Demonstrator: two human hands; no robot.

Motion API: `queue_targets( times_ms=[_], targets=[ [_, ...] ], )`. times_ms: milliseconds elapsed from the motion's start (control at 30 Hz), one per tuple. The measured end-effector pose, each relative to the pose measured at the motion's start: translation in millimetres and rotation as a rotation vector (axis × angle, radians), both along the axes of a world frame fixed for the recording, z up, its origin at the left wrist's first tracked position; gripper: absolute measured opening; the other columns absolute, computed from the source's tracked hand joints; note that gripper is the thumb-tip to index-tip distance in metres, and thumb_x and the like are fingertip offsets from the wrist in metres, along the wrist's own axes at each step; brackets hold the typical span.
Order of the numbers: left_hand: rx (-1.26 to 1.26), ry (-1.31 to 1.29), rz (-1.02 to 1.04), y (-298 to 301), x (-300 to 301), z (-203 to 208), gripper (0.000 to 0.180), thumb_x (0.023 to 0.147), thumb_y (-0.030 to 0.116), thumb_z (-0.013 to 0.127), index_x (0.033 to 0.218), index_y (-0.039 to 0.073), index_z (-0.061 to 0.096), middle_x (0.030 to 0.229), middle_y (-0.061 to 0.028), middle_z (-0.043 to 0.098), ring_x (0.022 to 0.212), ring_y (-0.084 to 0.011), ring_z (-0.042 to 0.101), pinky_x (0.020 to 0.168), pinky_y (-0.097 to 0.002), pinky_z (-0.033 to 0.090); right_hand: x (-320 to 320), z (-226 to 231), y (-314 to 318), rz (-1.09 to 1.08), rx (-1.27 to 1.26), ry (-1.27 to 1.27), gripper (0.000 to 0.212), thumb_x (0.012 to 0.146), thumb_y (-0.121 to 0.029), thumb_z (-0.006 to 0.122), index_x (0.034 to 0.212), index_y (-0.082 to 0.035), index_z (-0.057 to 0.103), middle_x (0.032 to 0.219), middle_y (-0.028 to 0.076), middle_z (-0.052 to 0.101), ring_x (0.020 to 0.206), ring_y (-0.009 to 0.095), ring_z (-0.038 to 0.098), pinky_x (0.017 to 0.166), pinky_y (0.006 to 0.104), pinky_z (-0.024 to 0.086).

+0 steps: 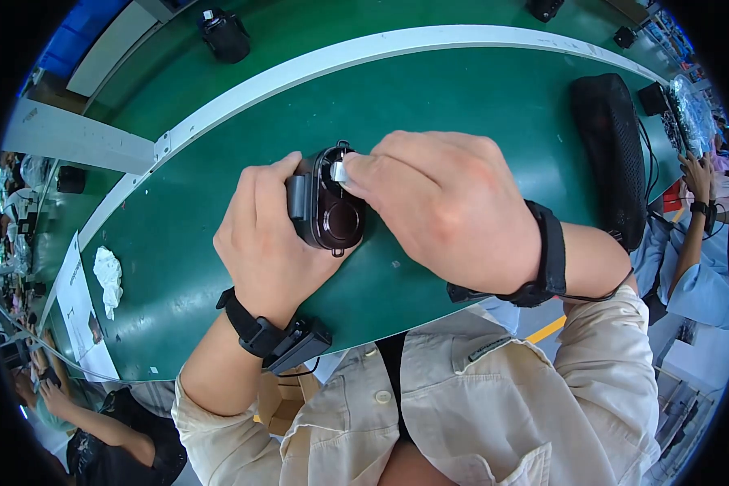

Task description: The person picks up a blue handheld fan, presses a white sticker onto the center, and sets it aside before repeating the process with several black handheld fans.

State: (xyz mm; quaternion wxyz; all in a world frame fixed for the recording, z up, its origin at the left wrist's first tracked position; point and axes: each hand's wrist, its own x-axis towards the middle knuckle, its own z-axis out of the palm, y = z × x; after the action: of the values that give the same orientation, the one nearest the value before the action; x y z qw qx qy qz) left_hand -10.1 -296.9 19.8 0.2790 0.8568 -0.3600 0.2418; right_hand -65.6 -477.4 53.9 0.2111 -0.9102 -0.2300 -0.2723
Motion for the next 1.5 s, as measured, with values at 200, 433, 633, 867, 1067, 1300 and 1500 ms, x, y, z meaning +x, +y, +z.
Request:
queue_targets(
  times_ms=[200, 433, 633, 867, 1067, 1300, 1500],
  targets=[
    [0.021, -0.067, 0.034, 0.6, 0.0, 1.4, 0.051, 0.059, 0.024, 0.079, 0.102, 0.005, 0.059, 0.085, -0.007, 0.058, 0.069, -0.0243, 0.061, 0.055, -0.0324, 0.05, 3.7, 0.1, -1.5, 0.018, -0.012, -0.076, 0.021, 0.068, -0.001, 0.072, 0.087, 0.001, 0.064, 0.071, 0.009, 0.059, 0.055, 0.022, 0.058, 0.046, 0.0302, 0.046],
    [0.019, -0.053, 0.043, -0.8, -1.1, 1.1, 0.05, 0.06, 0.027, 0.08, 0.101, 0.006, 0.06, 0.085, -0.0067, 0.058, 0.068, -0.0242, 0.061, 0.054, -0.0322, 0.05, 5.8, -2.7, 1.7, 0.016, -0.012, -0.119, 0.022, 0.066, -0.003, 0.072, 0.086, 0.002, 0.064, 0.07, 0.008, 0.058, 0.054, 0.02, 0.057, 0.046, 0.03, 0.046],
    [0.07, -0.009, 0.075, -1.4, -0.4, -1.7, 0.052, 0.059, 0.029, 0.082, 0.1, 0.005, 0.06, 0.086, -0.007, 0.06, 0.07, -0.0249, 0.062, 0.056, -0.033, 0.051, -2.5, 0.0, 10.0, -0.029, -0.238, 0.031, 0.023, 0.068, -0.003, 0.071, 0.089, 0.002, 0.065, 0.074, 0.009, 0.06, 0.056, 0.021, 0.058, 0.047, 0.0297, 0.046],
    [-0.073, 0.147, -0.016, -0.9, -3.2, 2.8, 0.056, 0.059, 0.027, 0.084, 0.103, 0.004, 0.058, 0.088, -0.0097, 0.061, 0.073, -0.0269, 0.063, 0.061, -0.0341, 0.052, 29.6, 0.9, -18.3, 0.173, 0.387, 0.199, 0.022, 0.085, -0.014, 0.065, 0.102, 0.0, 0.066, 0.092, 0.009, 0.063, 0.08, 0.02, 0.063, 0.066, 0.0277, 0.05],
    [-0.167, 0.244, -0.157, -0.5, -6.7, 3.2, 0.059, 0.058, 0.027, 0.086, 0.104, 0.004, 0.056, 0.087, -0.0113, 0.06, 0.074, -0.0274, 0.064, 0.062, -0.0346, 0.052, 33.6, -18.2, -3.6, 0.483, 0.727, 0.56, 0.031, 0.098, -0.026, 0.051, 0.115, -0.001, 0.061, 0.111, 0.006, 0.06, 0.103, 0.012, 0.056, 0.088, 0.0257, 0.046],
    [-0.2, 0.271, -0.085, -2.4, -5.8, -5.3, 0.056, 0.057, 0.027, 0.086, 0.098, 0.005, 0.054, 0.085, -0.0109, 0.059, 0.07, -0.0273, 0.062, 0.061, -0.0357, 0.051, 16.3, -22.9, 23.6, 0.39, 1.22, 0.842, 0.037, 0.101, -0.03, 0.046, 0.12, 0.0, 0.056, 0.114, 0.005, 0.058, 0.103, 0.011, 0.056, 0.091, 0.0263, 0.045],
    [-0.188, 0.209, -0.079, 1.2, -1.5, -6.5, 0.055, 0.058, 0.027, 0.086, 0.094, 0.004, 0.052, 0.082, -0.0111, 0.056, 0.068, -0.0274, 0.06, 0.058, -0.0354, 0.049, 20.1, -24.8, 32.4, 0.377, 1.38, 0.836, 0.038, 0.101, -0.031, 0.043, 0.121, -0.001, 0.056, 0.117, 0.008, 0.058, 0.109, 0.012, 0.054, 0.094, 0.0273, 0.043]
  ],
)
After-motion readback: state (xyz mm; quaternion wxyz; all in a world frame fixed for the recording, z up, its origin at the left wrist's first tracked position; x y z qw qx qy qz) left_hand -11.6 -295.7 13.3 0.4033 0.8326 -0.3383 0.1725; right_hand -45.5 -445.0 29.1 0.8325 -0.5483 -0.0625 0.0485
